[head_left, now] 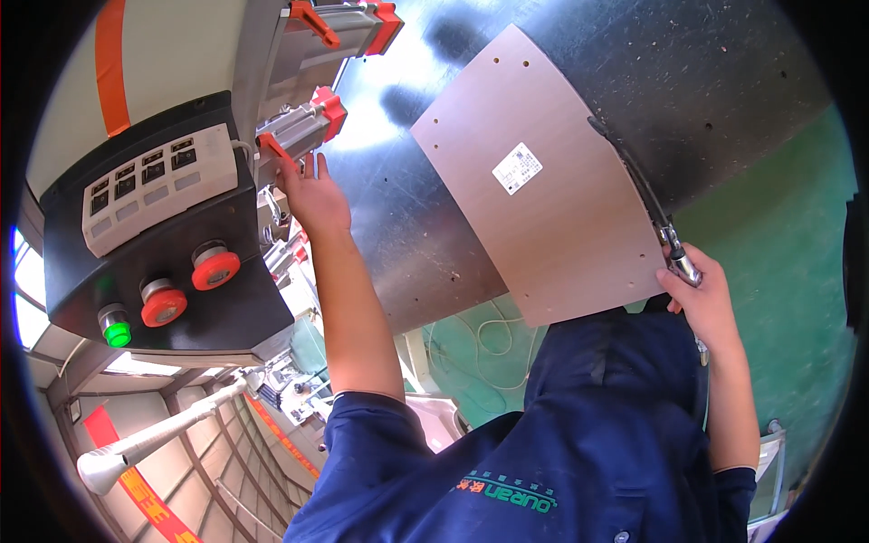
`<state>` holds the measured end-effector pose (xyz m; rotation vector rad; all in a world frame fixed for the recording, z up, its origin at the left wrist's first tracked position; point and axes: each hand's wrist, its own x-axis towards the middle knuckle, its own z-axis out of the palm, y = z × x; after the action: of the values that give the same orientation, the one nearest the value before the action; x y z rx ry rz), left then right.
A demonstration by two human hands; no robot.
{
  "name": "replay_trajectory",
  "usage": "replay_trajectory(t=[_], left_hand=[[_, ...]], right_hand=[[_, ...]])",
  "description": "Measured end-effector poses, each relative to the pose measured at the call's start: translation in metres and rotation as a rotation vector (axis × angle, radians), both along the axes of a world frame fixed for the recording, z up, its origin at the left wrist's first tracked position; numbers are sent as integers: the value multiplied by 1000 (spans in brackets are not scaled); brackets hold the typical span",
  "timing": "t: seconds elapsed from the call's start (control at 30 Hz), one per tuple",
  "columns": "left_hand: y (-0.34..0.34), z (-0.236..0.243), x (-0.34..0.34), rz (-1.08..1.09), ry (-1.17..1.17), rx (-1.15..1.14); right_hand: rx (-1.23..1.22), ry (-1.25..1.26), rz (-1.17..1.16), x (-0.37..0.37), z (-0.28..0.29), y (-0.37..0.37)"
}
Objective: The person picks up wooden panels from a table, places them on an industrial machine, and uses a compressed air nozzle to blow dust off the surfaces and edges.
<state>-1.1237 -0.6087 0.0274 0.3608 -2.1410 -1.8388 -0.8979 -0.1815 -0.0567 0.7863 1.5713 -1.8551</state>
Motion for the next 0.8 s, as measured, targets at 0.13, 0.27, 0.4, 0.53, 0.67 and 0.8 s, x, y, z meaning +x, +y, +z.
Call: replay_trajectory(t=[0.13,0.27,0.4,0.53,0.67,0.8], left_hand=[[7,8,-1,-42,-41,-15],[45,21,3,171,-175,-216],[101,31,-5,-81,-154,-545],[90,5,-1,-13,-292,-421],[15,-4,16,460,-308,-221],[0,3,-10,363,-109,-209]], right_hand=[[-23,3,13,-2,-4,3],[-8,1,18,-3,-4,3],[-19,14,22,-4,-2,1],[18,5,42,-2,0,3],[10,3,61,-3,-3,2],[77,60,122,2,-10,7]])
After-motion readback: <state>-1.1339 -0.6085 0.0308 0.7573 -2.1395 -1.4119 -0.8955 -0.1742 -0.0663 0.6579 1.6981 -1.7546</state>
